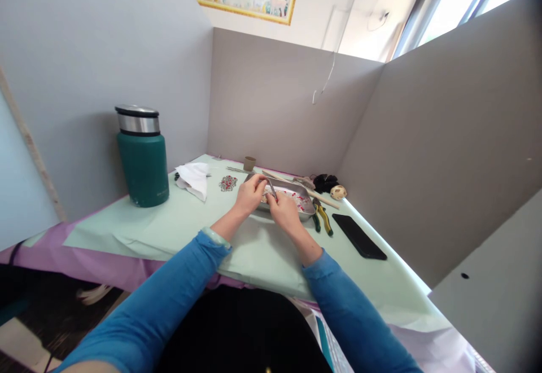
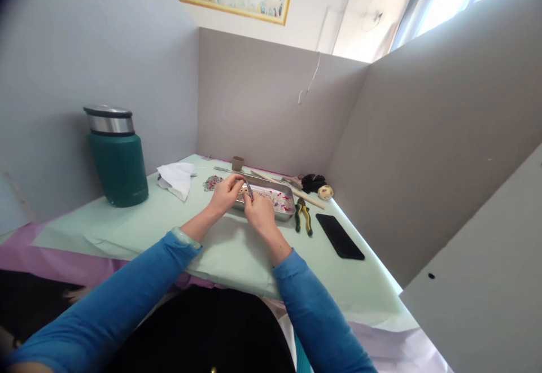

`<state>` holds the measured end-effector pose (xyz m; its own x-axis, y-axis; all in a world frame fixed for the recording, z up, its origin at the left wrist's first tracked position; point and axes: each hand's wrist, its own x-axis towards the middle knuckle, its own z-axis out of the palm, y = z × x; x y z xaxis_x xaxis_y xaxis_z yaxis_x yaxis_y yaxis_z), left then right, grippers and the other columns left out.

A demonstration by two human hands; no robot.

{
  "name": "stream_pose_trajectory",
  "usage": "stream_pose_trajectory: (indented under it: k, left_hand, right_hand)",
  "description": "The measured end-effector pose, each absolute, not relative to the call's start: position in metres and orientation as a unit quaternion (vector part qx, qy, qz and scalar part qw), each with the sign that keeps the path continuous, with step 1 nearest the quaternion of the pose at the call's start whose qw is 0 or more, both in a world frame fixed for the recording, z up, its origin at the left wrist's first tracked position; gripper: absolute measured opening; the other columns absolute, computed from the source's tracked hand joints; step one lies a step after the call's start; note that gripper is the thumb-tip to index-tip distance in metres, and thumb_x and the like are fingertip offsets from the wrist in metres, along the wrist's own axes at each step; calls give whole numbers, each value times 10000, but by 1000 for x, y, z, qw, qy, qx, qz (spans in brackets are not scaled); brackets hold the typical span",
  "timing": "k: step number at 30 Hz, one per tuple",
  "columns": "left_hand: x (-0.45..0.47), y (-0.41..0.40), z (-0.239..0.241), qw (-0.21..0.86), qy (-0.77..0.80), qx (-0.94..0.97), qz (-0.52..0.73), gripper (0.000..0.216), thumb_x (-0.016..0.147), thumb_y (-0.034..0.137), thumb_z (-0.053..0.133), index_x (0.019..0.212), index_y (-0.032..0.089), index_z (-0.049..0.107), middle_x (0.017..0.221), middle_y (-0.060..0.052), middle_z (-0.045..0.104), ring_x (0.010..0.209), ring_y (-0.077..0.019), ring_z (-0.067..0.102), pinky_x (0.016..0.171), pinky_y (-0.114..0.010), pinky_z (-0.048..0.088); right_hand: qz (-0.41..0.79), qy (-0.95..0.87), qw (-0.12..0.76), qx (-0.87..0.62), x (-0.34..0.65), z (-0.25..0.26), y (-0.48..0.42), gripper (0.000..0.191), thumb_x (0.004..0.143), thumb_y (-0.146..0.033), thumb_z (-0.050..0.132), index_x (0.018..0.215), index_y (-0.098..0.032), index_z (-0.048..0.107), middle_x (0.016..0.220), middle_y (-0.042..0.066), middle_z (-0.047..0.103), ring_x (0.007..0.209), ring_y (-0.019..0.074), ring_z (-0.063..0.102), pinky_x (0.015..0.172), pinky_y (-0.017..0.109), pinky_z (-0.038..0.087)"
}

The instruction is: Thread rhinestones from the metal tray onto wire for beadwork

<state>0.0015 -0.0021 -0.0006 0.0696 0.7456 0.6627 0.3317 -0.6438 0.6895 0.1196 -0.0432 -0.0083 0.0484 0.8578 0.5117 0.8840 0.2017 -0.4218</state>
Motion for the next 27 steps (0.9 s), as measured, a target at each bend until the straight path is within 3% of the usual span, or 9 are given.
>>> stream_pose_trajectory:
  k: [8,15,21,27]
  left_hand:
    - [2,-6,1,190,389,703,564,181,824,265,453,887,183,601,560,35,515,518,-110,459,560,-218,353]
    - [3,3,-2,291,346,675,583,161,813,279,461,852,184,585,578,33,507,546,-116,468,542,-221,370]
    - [4,3,-1,381,332,641,578,116,799,287,490,795,186,546,474,71,401,428,-84,384,447,-199,315]
    - [6,-7,5,547,249,570,560,166,818,344,491,759,200,435,393,121,236,310,-42,193,349,-162,161]
  right_hand:
    - [83,-692,413,-586,116,-9,-42,365,867,-400,338,730,-178,592,690,21,625,651,152,535,581,219,346]
    - [140,-684,444,-561,112,-12,-39,391,856,-430,327,682,-170,560,589,4,573,586,136,512,560,215,356]
    - [172,-682,452,-548,113,-15,-36,331,837,-377,347,674,-169,547,535,-22,527,523,113,472,518,202,339]
    - [163,-680,461,-547,112,-14,-36,345,834,-390,349,683,-165,561,585,-6,558,558,121,487,528,205,343]
